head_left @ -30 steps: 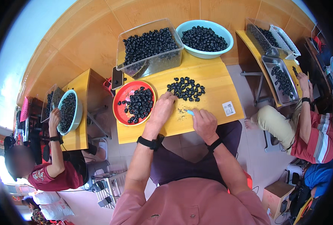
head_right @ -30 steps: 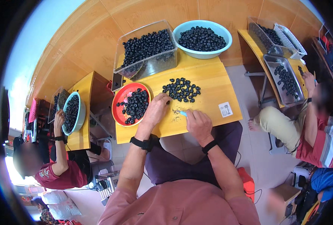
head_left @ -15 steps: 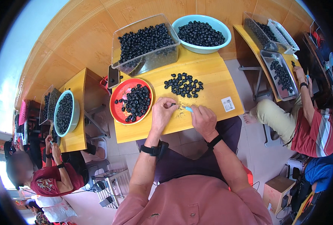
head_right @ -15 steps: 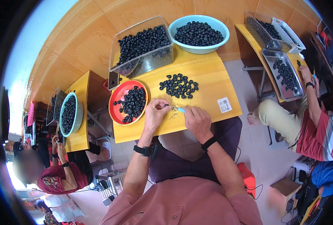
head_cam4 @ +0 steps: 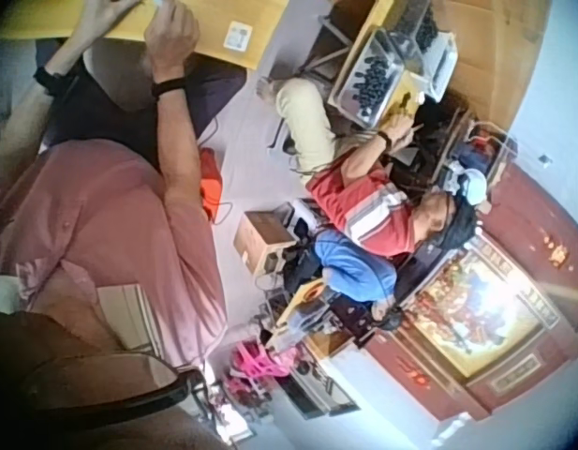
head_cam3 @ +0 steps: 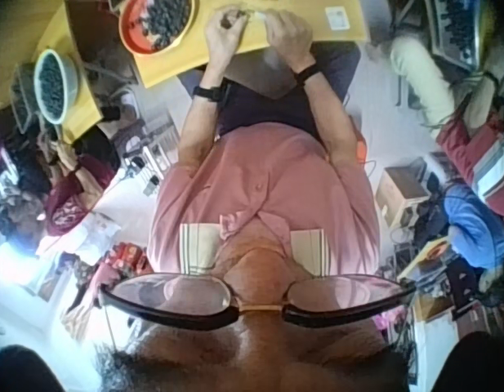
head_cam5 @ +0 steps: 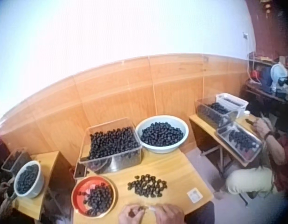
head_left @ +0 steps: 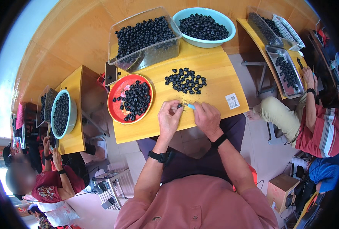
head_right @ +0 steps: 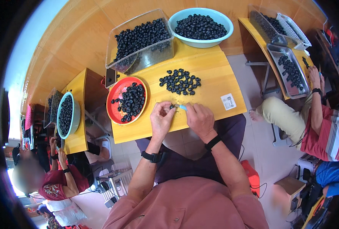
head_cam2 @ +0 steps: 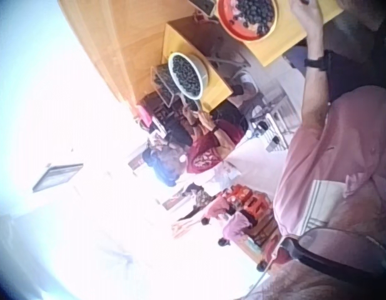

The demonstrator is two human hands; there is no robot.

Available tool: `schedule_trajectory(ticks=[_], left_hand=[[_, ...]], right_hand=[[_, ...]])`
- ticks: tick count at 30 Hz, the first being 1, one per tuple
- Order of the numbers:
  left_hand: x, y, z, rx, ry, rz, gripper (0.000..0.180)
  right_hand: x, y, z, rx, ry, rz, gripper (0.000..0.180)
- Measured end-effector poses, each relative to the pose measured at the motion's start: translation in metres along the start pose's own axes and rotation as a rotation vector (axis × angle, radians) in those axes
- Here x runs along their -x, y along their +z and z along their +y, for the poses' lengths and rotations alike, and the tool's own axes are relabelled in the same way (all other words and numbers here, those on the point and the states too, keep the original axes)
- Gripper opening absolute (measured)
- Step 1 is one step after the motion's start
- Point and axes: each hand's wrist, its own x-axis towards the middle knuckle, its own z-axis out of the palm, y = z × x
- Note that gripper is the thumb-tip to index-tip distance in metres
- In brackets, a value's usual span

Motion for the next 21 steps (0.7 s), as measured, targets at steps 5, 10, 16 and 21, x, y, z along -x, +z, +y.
schedule_trajectory(ticks=[5, 10, 16, 21], left_hand=[[0.0011, 0.0026, 0.0017, 0.075, -0.01, 0.005, 0.029], [0.0037, 0.002, 0.0054, -0.006, 0.015, -0.009, 0.029], [0.0054, 0.0018, 0.0091, -0.156, 0.104, -0.036, 0.033], [0.0062, 0.0027, 0.0091, -0.096, 0.092, -0.012, 0.035]], right_hand=[[-0.0026, -0.0023, -0.004, -0.023, 0.004, -0.044, 0.011], [-0.0032, -0.0009, -0.0066, -0.052, -0.032, -0.021, 0.011], [-0.0024, -0.001, -0.0059, -0.035, -0.048, -0.042, 0.013], [-0.004, -0.0027, -0.0074, -0.045, -0.07, -0.031, 0.015]])
